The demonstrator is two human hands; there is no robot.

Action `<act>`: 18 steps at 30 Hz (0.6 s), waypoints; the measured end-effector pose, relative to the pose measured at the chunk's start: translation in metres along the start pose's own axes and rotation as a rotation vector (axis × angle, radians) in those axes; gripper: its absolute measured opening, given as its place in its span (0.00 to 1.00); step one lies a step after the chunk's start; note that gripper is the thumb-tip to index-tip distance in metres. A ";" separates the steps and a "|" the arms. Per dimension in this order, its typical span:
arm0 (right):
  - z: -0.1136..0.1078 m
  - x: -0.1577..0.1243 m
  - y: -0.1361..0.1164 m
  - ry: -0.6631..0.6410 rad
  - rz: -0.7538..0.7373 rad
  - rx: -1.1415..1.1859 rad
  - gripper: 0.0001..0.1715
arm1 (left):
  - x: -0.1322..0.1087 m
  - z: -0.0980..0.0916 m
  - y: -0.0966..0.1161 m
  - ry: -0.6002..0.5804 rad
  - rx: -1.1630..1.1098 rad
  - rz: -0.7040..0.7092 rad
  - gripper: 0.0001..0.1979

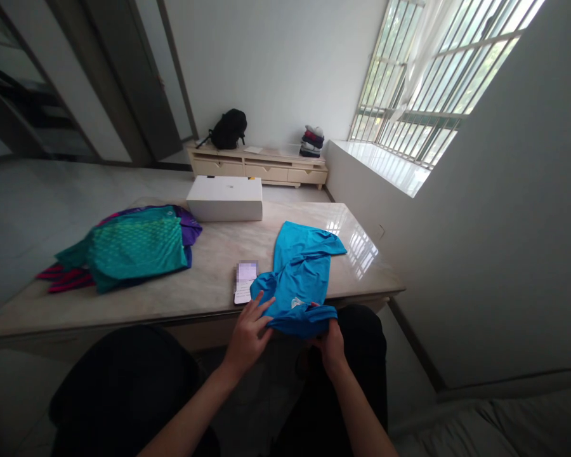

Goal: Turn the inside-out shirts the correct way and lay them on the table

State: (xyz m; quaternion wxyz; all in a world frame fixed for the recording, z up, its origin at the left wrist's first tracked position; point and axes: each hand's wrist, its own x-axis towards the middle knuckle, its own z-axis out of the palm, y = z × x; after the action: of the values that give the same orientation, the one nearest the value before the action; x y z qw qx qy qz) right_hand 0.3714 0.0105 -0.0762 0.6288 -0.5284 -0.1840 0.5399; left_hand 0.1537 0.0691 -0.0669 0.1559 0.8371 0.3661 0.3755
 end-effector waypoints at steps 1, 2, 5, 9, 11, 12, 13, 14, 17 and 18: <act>-0.003 0.000 -0.001 -0.004 -0.018 -0.021 0.38 | 0.000 0.001 -0.003 -0.004 -0.033 0.002 0.11; -0.006 0.000 -0.003 -0.004 -0.032 -0.037 0.37 | 0.000 0.002 -0.007 0.001 -0.062 0.002 0.12; -0.014 -0.003 -0.013 0.000 -0.060 -0.079 0.31 | 0.001 0.001 -0.015 0.041 -0.098 0.005 0.12; -0.015 -0.019 -0.038 -0.005 -0.096 -0.140 0.29 | 0.002 -0.009 -0.014 0.092 -0.101 0.047 0.11; -0.010 -0.035 -0.057 -0.004 -0.131 -0.191 0.29 | 0.003 -0.017 -0.006 0.104 -0.103 0.077 0.12; -0.008 -0.044 -0.067 -0.011 -0.152 -0.229 0.28 | 0.004 -0.024 -0.001 0.108 -0.104 0.099 0.12; -0.005 -0.055 -0.079 -0.026 -0.173 -0.272 0.26 | 0.005 -0.031 0.006 0.115 -0.104 0.131 0.12; -0.003 -0.067 -0.092 -0.046 -0.190 -0.318 0.25 | 0.007 -0.041 0.013 0.121 -0.102 0.171 0.12; 0.000 -0.104 -0.139 -0.083 -0.249 -0.425 0.23 | 0.021 -0.084 0.045 0.149 -0.078 0.313 0.14; 0.001 -0.114 -0.157 -0.080 -0.271 -0.429 0.23 | 0.031 -0.102 0.058 0.156 -0.063 0.351 0.14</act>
State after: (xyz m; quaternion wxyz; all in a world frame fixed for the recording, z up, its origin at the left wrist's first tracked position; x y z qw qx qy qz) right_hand 0.4068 -0.0666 0.0981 0.5612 -0.5985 -0.3882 0.4197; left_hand 0.1207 0.0506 0.0477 0.0853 0.8511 0.2136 0.4720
